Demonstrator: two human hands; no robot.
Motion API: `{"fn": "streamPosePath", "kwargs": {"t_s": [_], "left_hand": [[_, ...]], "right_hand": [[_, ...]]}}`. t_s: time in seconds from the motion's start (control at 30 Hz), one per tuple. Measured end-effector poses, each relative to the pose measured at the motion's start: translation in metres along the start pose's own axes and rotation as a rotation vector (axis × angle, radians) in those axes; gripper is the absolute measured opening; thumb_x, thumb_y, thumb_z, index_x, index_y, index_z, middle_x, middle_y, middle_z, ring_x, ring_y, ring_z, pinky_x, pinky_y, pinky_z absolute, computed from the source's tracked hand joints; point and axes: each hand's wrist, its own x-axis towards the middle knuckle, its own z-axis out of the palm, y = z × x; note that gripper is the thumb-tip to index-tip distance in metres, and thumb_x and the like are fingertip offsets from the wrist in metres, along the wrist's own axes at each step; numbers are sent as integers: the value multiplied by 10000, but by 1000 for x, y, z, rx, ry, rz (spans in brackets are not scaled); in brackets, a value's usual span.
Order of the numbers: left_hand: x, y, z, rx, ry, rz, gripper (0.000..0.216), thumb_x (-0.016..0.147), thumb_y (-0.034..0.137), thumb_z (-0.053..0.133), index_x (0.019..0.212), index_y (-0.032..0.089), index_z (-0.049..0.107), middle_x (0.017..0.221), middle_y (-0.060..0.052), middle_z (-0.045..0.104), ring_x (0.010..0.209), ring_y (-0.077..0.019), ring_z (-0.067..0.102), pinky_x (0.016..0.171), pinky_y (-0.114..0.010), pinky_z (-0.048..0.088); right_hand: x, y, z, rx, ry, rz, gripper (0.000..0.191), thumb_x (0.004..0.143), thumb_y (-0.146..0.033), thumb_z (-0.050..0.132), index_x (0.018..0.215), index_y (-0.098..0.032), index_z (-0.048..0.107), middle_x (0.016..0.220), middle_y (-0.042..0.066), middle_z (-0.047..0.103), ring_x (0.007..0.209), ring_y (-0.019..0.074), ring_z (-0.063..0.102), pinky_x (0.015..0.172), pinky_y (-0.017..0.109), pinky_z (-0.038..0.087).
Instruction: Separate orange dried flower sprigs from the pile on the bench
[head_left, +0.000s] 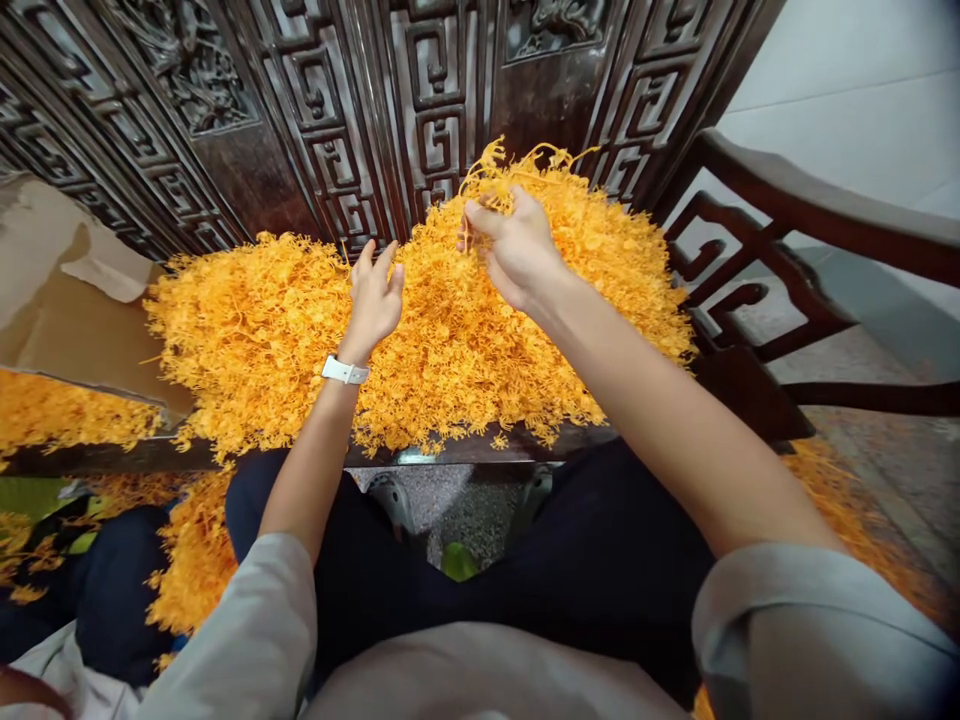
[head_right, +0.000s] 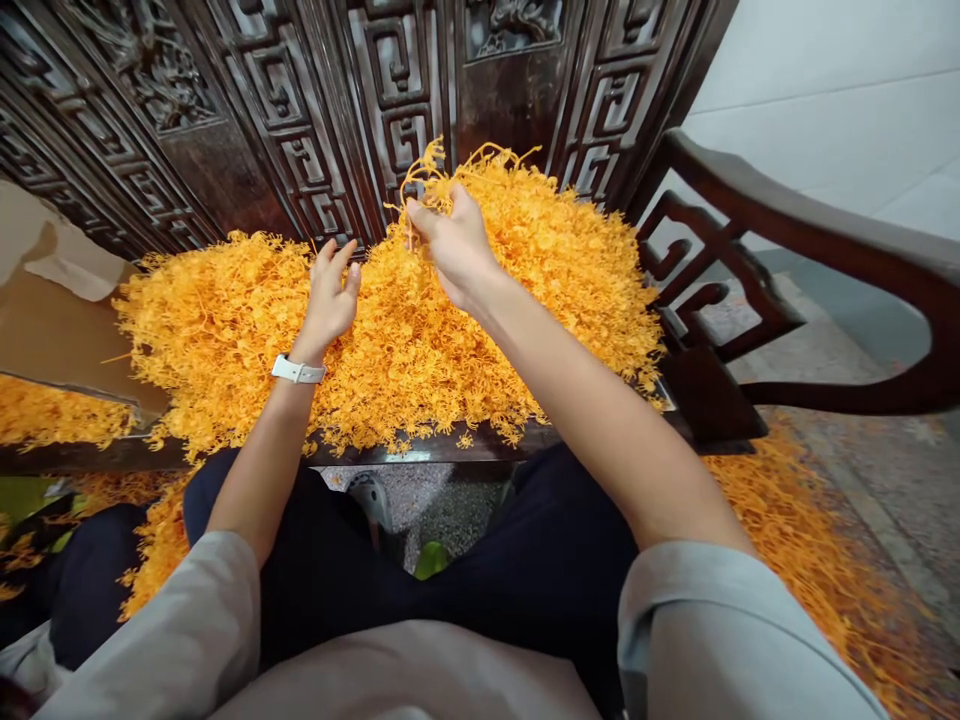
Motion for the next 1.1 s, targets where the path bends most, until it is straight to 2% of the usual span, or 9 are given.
{"fn": "streamPosePath", "kwargs": {"t_s": [0.13,0.27,0.4,0.5,0.6,0.67,0.83,0.93,1.1], "left_hand": [[-8,38,15,-282,-119,-17,401,934,615,683,1063,241,746,1110,-113,722,1098,-246,673,976,-385,529],[-15,59,24,-411,-168,-69,331,828,497,855,973,245,698,831,-28,686,798,-164,661,713,-280,504],[-13,56,17,-441,-236,-63,273,884,483,798,859,226,709,729,-24,672,685,-142,638,672,-287,510],[-8,51,7,-502,-156,-120,233,913,455,767,856,235,716,733,-25,671,683,-141,632,683,-295,528],[-2,50,-3,-589,-86,-198,236,944,428,722,804,242,682,716,-20,626,670,-141,614,687,-301,531],[0,52,-10,-602,-144,-250,305,956,464,684,759,230,671,756,-42,646,714,-149,643,688,-299,532],[-3,63,-17,-480,-325,-339,556,968,696,520,816,210,743,780,-79,704,829,-170,711,729,-281,555],[-6,66,-11,-485,-303,-325,482,918,671,647,868,201,743,770,-59,700,777,-150,711,712,-270,556],[-8,65,-7,-600,-231,-280,283,892,471,783,880,197,712,795,-22,692,674,-94,673,682,-247,546]], "right_hand": [[-13,5,15,-8,-38,4,296,1004,-450,663,1115,-245,481,1109,45,620,1050,185,668,930,418,615],[-23,4,24,-52,-97,0,290,1010,-478,644,1107,-237,515,1132,54,628,1093,192,656,924,397,613],[-20,-6,12,-57,-127,30,348,964,-543,697,1027,-248,523,976,25,629,866,162,631,711,303,596],[-13,-13,-2,-52,-135,71,385,934,-554,736,943,-246,504,844,-2,570,663,118,526,571,263,509],[-11,-20,-10,-83,-165,77,391,907,-513,781,885,-239,504,787,-12,528,617,105,461,540,263,470],[-14,-26,-10,-108,-201,69,342,898,-455,794,873,-234,534,791,-3,536,637,116,468,550,271,474],[-27,-38,0,-238,-415,44,79,907,-275,699,915,-220,643,878,30,616,746,153,541,678,320,517],[-29,-40,3,-386,-540,-79,79,924,-239,634,982,-213,682,1013,51,676,929,207,608,870,405,545],[-23,-42,-4,-626,-431,-395,195,972,-381,644,1095,-239,696,1156,85,674,1221,310,572,1151,570,418]]}}
